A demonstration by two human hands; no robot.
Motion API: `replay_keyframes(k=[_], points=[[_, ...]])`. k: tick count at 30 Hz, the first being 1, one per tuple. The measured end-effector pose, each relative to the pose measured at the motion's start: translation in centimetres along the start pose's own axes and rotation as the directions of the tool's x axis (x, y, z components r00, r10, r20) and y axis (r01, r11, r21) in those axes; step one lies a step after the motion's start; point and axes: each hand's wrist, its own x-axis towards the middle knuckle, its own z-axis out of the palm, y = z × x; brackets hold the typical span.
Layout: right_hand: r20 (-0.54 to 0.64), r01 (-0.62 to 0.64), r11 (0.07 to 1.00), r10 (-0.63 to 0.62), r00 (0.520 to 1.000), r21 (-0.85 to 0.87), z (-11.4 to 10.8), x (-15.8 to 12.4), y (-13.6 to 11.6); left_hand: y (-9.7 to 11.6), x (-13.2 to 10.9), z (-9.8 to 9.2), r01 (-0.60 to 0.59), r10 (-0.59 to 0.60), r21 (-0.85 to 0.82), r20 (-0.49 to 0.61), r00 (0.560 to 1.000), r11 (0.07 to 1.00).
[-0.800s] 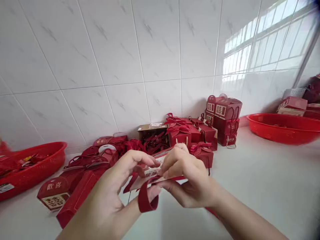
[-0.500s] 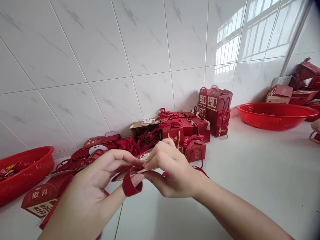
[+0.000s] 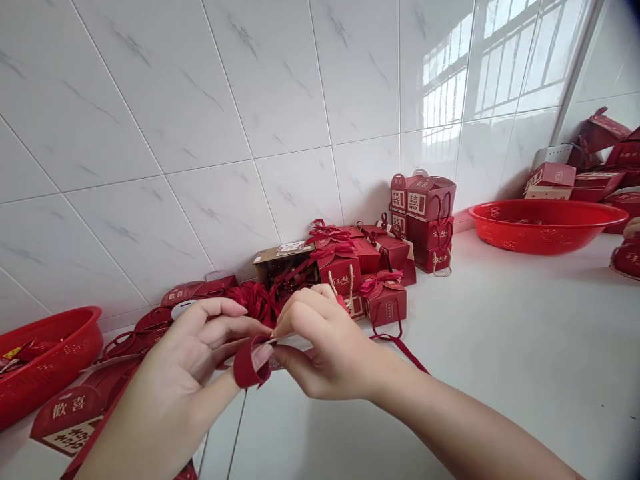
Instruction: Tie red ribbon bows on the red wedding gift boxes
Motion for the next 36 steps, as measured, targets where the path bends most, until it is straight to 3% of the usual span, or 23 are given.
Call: replay_keyframes(k=[3, 8, 12, 19, 24, 27, 31, 36], points=[[-0.020, -0.087, 0.993, 0.089, 0.996, 0.084, -0.1, 0.1, 0.0, -0.2, 0.1, 0.1, -0.071, 0.070, -0.015, -0.052, 0.996, 0.997], [-0.075, -0.229, 0.959, 0.244, 0.967, 0.169, -0.1, 0.3, -0.3, -0.2, -0.5, 0.8, -0.139, 0.135, -0.001, -0.231, 0.963, 0.990], [-0.085, -0.291, 0.936, 0.312, 0.946, 0.195, 0.1, 0.3, -0.2, -0.2, -0.5, 0.9, -0.194, 0.198, 0.040, -0.148, 0.969, 0.980], [-0.095, -0.221, 0.956, 0.243, 0.965, 0.193, -0.3, 0.3, -0.3, -0.3, -0.2, 0.2, -0.254, 0.255, 0.044, -0.022, 0.967, 0.966], [-0.115, -0.257, 0.936, 0.290, 0.950, 0.240, -0.9, 0.6, -1.1, 0.8, -0.8, 1.0, -0.222, 0.217, -0.049, -0.099, 0.971, 0.974], [-0.058, -0.354, 0.868, 0.397, 0.916, 0.348, -1.3, 0.8, -1.6, 1.3, -0.9, 1.8, -0.145, 0.132, -0.102, -0.121, 0.984, 0.984], [0.101, -0.493, 0.690, 0.527, 0.844, 0.530, -1.6, 1.1, -2.0, 1.1, -0.6, 1.9, -0.113, 0.087, -0.176, -0.151, 0.985, 0.978], [0.270, -0.555, 0.537, 0.519, 0.811, 0.635, -2.2, 1.2, -2.2, 0.9, 0.3, 1.1, -0.049, -0.026, -0.393, -0.184, 0.983, 0.918]])
